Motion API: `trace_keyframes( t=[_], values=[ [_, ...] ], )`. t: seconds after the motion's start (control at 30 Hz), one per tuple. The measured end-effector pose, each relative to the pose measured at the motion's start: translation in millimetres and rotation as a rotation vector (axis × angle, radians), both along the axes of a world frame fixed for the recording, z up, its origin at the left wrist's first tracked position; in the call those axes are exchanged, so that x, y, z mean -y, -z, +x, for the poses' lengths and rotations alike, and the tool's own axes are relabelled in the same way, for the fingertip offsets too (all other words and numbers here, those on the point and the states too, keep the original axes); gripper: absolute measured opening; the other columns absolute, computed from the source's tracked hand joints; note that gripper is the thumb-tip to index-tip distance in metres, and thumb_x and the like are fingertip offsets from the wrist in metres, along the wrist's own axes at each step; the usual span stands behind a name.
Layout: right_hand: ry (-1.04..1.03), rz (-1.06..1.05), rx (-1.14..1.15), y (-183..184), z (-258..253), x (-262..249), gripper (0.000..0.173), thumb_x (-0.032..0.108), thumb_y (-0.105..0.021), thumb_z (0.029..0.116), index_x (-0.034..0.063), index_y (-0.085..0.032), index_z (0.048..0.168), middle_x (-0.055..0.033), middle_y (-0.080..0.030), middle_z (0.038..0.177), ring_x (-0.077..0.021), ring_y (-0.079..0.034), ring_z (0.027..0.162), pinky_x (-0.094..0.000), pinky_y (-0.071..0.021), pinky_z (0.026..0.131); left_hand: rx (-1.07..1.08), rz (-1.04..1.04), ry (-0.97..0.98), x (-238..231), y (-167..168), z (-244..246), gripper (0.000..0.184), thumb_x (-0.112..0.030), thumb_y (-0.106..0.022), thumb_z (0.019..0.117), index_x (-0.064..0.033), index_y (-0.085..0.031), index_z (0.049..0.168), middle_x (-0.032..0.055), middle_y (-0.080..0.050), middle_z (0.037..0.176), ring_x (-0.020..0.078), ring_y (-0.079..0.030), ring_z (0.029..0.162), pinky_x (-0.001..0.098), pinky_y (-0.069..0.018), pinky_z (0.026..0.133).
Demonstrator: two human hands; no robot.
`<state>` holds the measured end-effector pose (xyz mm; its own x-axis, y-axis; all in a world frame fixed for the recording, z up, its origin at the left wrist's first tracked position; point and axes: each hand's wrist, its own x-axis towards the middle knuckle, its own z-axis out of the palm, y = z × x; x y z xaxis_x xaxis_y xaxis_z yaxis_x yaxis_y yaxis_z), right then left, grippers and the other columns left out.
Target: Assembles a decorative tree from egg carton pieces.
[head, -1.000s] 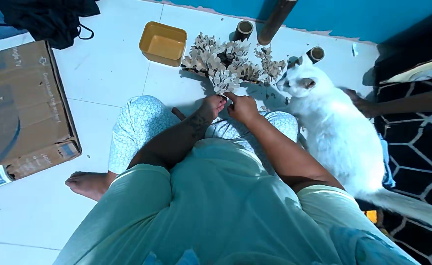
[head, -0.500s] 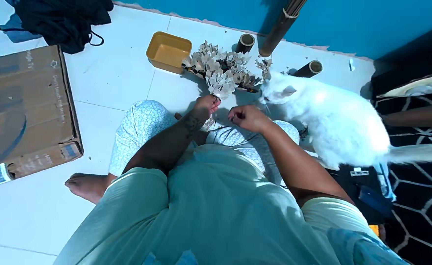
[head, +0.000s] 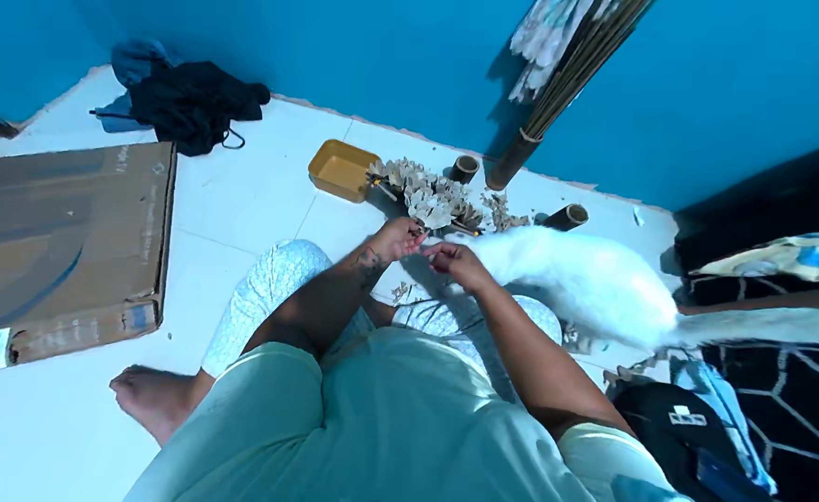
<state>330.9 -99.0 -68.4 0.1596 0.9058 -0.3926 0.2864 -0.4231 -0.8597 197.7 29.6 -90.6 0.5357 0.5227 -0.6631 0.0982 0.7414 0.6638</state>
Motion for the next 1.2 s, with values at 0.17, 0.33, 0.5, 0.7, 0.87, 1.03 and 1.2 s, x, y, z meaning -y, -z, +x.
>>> trace_keyframes(
  t=[0.17, 0.33, 0.5, 0.7, 0.87, 1.03, 1.2],
  values=[
    [-0.336, 0.069, 0.000, -28, -18, 25, 0.030, 0.005, -0.052, 0.1010, -0.0028, -0.063, 0.129, -0.0109, -0.068, 0.100, -0.0134, -0.065, 0.084, -0.0340, -0.0566, 0.083, -0.004, 0.043, -0.064, -3, -22, 10, 0.018, -0.019, -0.046, 0.1061, -0.0054, -0.057, 0.106, 0.0043, -0.061, 0.082, 0.0096, -0.057, 0.061, 0.0228, -0.0493, 0.056],
    [-0.588, 0.162, 0.030, -56, -43, 68, 0.031, 0.009, -0.058, 0.0990, -0.0032, -0.065, 0.126, -0.0147, -0.070, 0.104, -0.0167, -0.065, 0.090, -0.0385, -0.0536, 0.086, -0.003, 0.139, -0.100, -2, -54, 15, 0.022, -0.022, -0.041, 0.1088, -0.0060, -0.055, 0.112, 0.0048, -0.060, 0.082, 0.0085, -0.053, 0.057, 0.0213, -0.0450, 0.051],
    [-0.614, 0.214, 0.014, -56, -42, 102, 0.031, 0.010, -0.058, 0.0985, -0.0053, -0.065, 0.125, -0.0173, -0.070, 0.103, -0.0192, -0.065, 0.088, -0.0407, -0.0533, 0.085, 0.034, 0.244, -0.140, 5, -95, 10, 0.020, -0.019, -0.043, 0.1081, -0.0042, -0.056, 0.112, 0.0057, -0.062, 0.084, 0.0084, -0.057, 0.061, 0.0210, -0.0475, 0.054],
    [-0.464, 0.283, -0.067, -54, -26, 124, 0.030, 0.014, -0.060, 0.0987, -0.0007, -0.067, 0.124, -0.0066, -0.069, 0.100, -0.0062, -0.061, 0.084, -0.0290, -0.0525, 0.081, 0.125, 0.478, -0.156, 22, -161, 3, 0.017, -0.011, -0.043, 0.1071, -0.0004, -0.057, 0.108, 0.0054, -0.062, 0.082, 0.0085, -0.059, 0.066, 0.0210, -0.0513, 0.061],
    [-0.387, 0.365, -0.074, -69, -16, 135, 0.030, 0.014, -0.059, 0.0985, -0.0032, -0.066, 0.123, -0.0046, -0.069, 0.099, -0.0051, -0.062, 0.085, -0.0273, -0.0536, 0.083, 0.301, 0.615, -0.182, 48, -206, -1, 0.018, -0.008, -0.042, 0.1069, -0.0017, -0.057, 0.099, 0.0045, -0.061, 0.078, 0.0099, -0.060, 0.066, 0.0229, -0.0531, 0.066],
    [-0.264, 0.517, -0.007, -101, -5, 145, 0.031, 0.016, -0.059, 0.0979, -0.0029, -0.067, 0.121, -0.0036, -0.069, 0.096, -0.0063, -0.064, 0.085, -0.0288, -0.0552, 0.083, 0.479, 0.708, -0.167, 77, -230, 3, 0.023, -0.008, -0.040, 0.1081, -0.0040, -0.059, 0.097, 0.0028, -0.062, 0.079, 0.0098, -0.060, 0.069, 0.0249, -0.0543, 0.071],
    [-0.074, 0.821, 0.062, -144, 1, 147, 0.027, 0.016, -0.059, 0.0978, 0.0000, -0.069, 0.118, 0.0022, -0.070, 0.095, -0.0033, -0.065, 0.084, -0.0264, -0.0563, 0.081, 0.616, 0.744, -0.133, 101, -243, 7, 0.025, -0.007, -0.039, 0.1075, -0.0060, -0.062, 0.097, 0.0013, -0.064, 0.080, 0.0093, -0.062, 0.072, 0.0248, -0.0549, 0.073]
  ],
)
